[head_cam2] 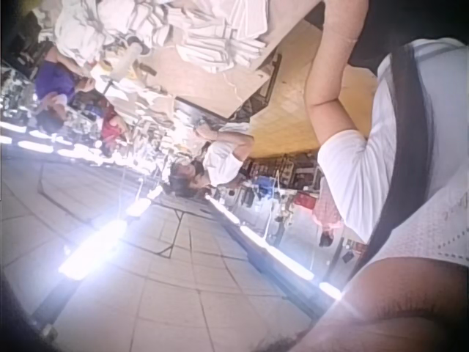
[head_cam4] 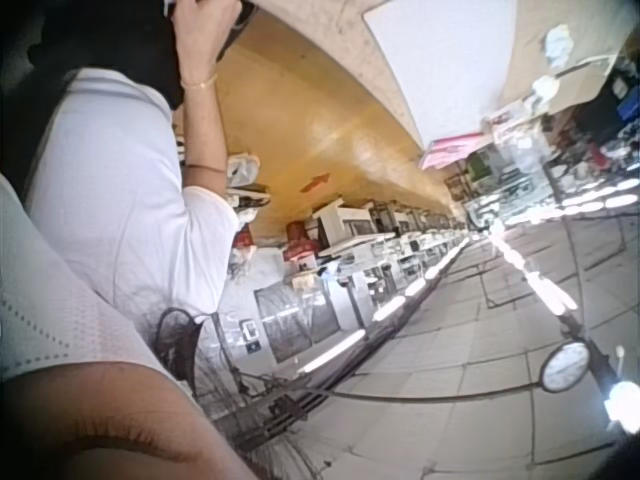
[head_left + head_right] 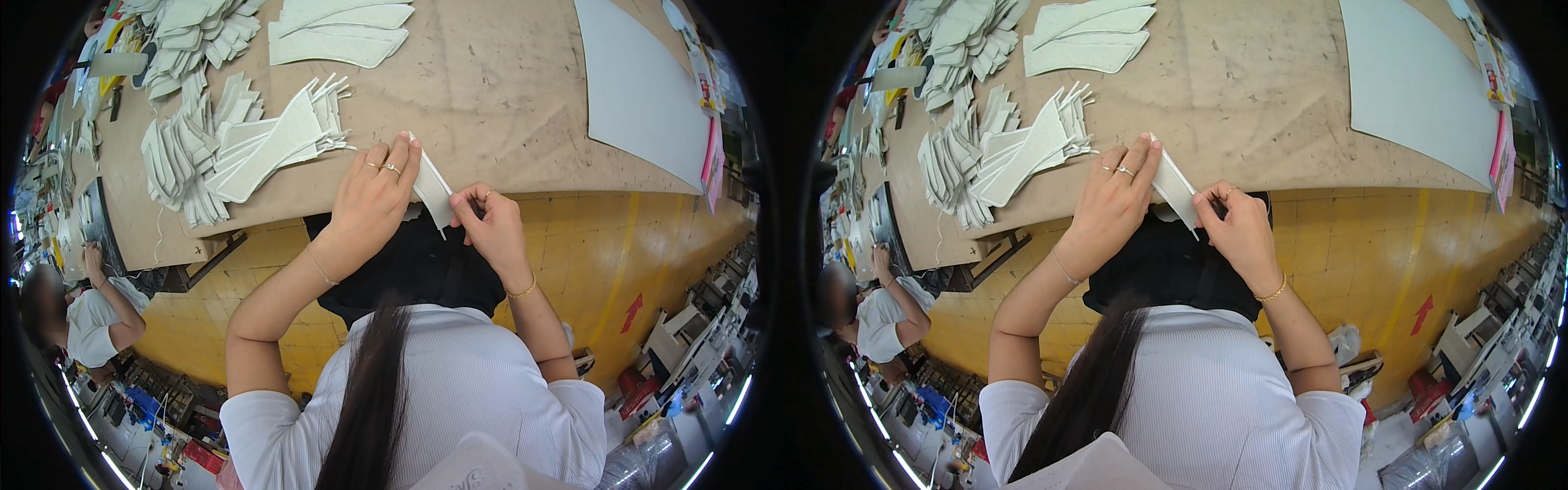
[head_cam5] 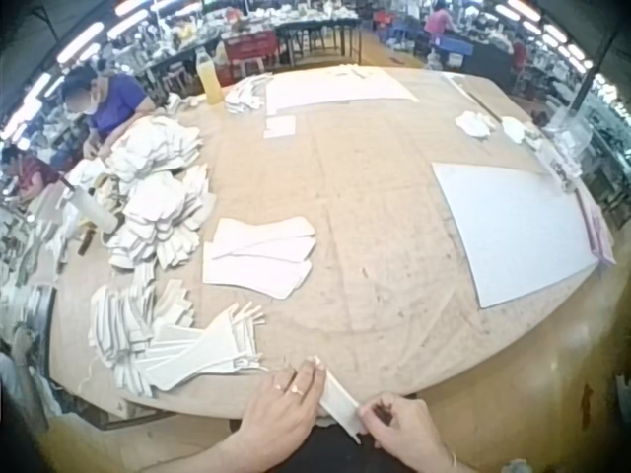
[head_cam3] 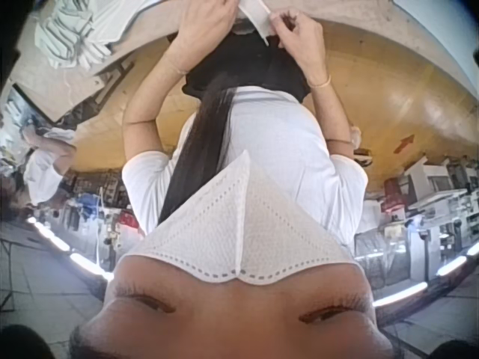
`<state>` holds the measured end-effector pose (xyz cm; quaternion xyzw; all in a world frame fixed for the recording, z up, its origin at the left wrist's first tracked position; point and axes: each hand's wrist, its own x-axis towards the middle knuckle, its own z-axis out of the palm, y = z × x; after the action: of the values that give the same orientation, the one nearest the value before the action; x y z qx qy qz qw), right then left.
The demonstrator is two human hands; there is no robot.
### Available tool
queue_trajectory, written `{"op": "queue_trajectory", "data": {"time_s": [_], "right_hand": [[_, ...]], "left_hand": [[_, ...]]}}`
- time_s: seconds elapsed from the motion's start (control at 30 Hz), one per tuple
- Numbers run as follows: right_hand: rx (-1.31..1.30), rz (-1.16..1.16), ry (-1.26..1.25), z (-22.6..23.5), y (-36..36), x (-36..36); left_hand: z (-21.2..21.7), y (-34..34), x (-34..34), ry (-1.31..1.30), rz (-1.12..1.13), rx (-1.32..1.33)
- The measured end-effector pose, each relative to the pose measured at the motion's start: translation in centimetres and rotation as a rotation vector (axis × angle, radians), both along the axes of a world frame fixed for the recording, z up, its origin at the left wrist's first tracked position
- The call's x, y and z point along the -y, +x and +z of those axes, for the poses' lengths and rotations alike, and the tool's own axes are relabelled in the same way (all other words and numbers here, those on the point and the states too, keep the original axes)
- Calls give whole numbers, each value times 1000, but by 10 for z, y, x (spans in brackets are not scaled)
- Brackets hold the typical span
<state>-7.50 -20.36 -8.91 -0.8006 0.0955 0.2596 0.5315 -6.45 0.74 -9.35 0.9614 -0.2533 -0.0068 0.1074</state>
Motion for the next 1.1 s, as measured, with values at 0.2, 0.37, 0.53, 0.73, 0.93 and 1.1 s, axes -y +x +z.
{"op": "queue_trajectory", "data": {"time_s": [0.2, 0.37, 0.53, 0.73, 0.93, 1.1], "right_hand": [[16, 35, -70, 3, 2, -1], [64, 45, -116, 2, 2, -3], [108, 74, -217, 3, 3, -6], [141, 92, -272, 4, 4, -8], [155, 101, -273, 4, 4, -7], [147, 94, -253, 1, 2, -6]], "left_hand": [[-2, -3, 0, -45, -1, -11], [0, -7, 2, -61, -12, 9], [0, -11, 5, -92, 26, 20], [4, 0, 8, 70, -3, 58], [5, 3, 10, 80, -65, 147], [3, -24, 10, -89, -142, 86]]}}
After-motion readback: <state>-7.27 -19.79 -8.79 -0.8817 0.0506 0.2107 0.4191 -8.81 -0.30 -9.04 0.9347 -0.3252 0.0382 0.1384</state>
